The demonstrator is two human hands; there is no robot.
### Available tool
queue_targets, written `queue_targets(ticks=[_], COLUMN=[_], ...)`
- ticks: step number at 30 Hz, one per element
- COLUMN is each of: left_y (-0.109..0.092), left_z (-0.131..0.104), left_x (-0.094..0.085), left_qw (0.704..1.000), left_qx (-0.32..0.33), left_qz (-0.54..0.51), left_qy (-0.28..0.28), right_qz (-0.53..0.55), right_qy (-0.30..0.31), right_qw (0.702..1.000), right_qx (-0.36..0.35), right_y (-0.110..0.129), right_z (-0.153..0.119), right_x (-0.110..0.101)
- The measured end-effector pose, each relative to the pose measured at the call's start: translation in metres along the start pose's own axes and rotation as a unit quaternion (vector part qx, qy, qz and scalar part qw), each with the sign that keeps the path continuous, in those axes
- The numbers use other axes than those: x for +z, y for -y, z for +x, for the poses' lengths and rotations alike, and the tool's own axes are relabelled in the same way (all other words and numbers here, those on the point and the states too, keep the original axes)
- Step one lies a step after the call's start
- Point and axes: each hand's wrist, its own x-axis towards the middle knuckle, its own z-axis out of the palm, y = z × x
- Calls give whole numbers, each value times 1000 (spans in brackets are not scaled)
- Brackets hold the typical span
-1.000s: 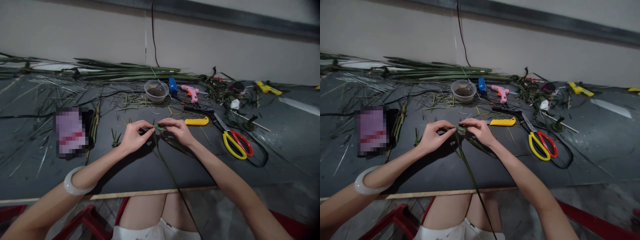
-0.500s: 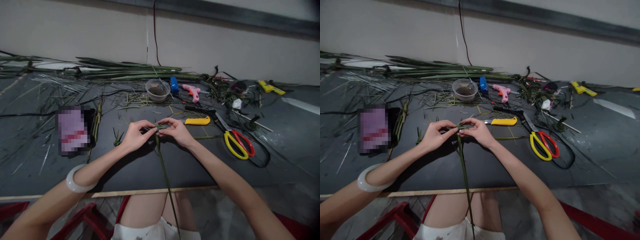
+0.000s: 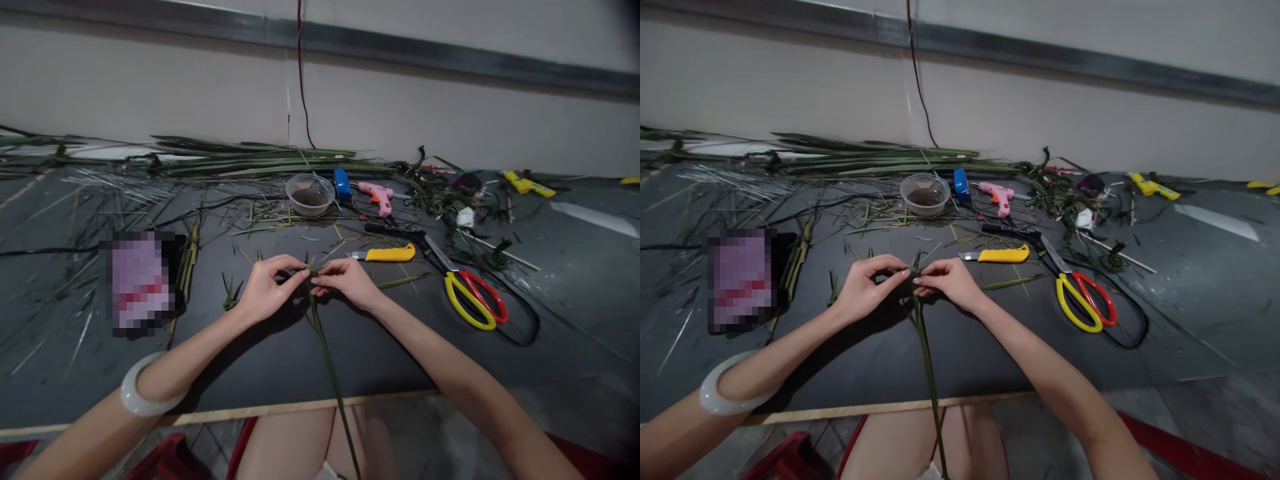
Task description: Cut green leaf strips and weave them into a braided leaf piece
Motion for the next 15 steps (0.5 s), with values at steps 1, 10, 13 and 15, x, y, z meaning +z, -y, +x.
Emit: queue_targets(ticks=[1,10,13,15], left_y=[0,0,0,0], left_z=[0,0,0,0], left_x=[0,2,2,2], left_qw=[1000,1000,1000,1000], left_qx=[1,6,9,9], left_qz=[2,4,7,13], left_qy=[1,4,5,7], right_qz=[-10,-72,-90,-99], right_qy=[7,27,37,49], right_qw=[1000,996,994,993], right_qx=[-3,-52,-42,-31], right_y=[2,9,9,10], right_z=[0,-2,-4,-4], right_x=[0,-5,-5,-6])
